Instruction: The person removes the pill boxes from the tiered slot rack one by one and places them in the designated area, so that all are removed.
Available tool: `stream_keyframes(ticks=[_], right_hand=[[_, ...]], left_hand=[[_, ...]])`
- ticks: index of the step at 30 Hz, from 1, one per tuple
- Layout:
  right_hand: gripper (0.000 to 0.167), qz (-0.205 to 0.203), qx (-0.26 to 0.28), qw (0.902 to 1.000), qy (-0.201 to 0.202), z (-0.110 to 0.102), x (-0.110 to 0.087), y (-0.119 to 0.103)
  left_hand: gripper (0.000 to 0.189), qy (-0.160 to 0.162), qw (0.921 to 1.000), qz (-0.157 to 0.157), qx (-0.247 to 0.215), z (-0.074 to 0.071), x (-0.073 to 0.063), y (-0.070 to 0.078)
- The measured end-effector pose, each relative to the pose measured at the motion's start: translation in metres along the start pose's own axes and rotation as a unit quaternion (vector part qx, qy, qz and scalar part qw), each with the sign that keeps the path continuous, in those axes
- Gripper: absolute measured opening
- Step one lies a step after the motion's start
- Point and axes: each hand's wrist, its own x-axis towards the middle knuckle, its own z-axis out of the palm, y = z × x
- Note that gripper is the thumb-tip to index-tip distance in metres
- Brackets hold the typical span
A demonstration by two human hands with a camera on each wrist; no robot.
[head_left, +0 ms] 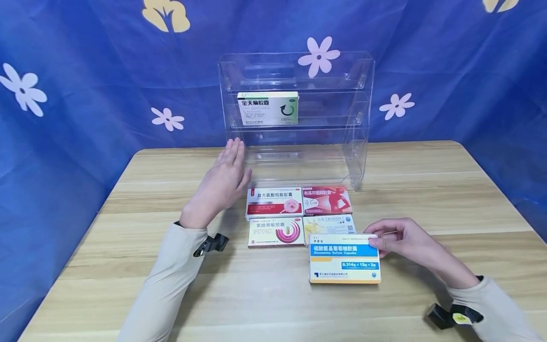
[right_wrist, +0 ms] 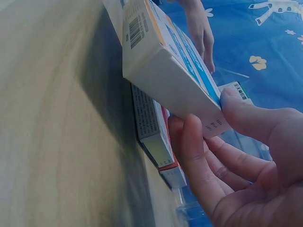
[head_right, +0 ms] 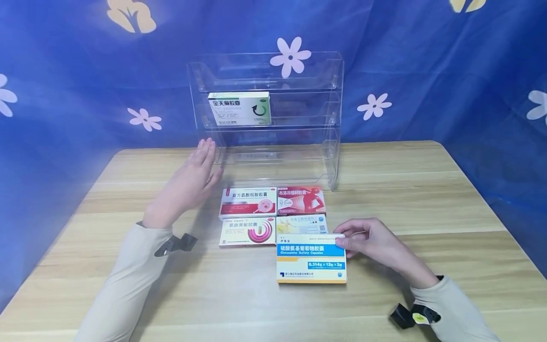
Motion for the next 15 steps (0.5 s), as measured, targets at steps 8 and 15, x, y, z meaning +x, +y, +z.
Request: stream_keyframes(ticks=[8,15], right_hand=[[0.037,0.019,-0.013,0.9997,-0.001,-0.0001,-0.0018,0.0027],[0.041,0.052,-0.037,0.9979,-0.004,0.0013,-0.0007,0.0022]], left_hand=[[0.066,-0.001,1.0,0.002,0.009,-0.0007,0.0008,-0.0005],[0.067,0.001,0.9999,0.007,0.011,0.0003,0.0015,-0.0013]])
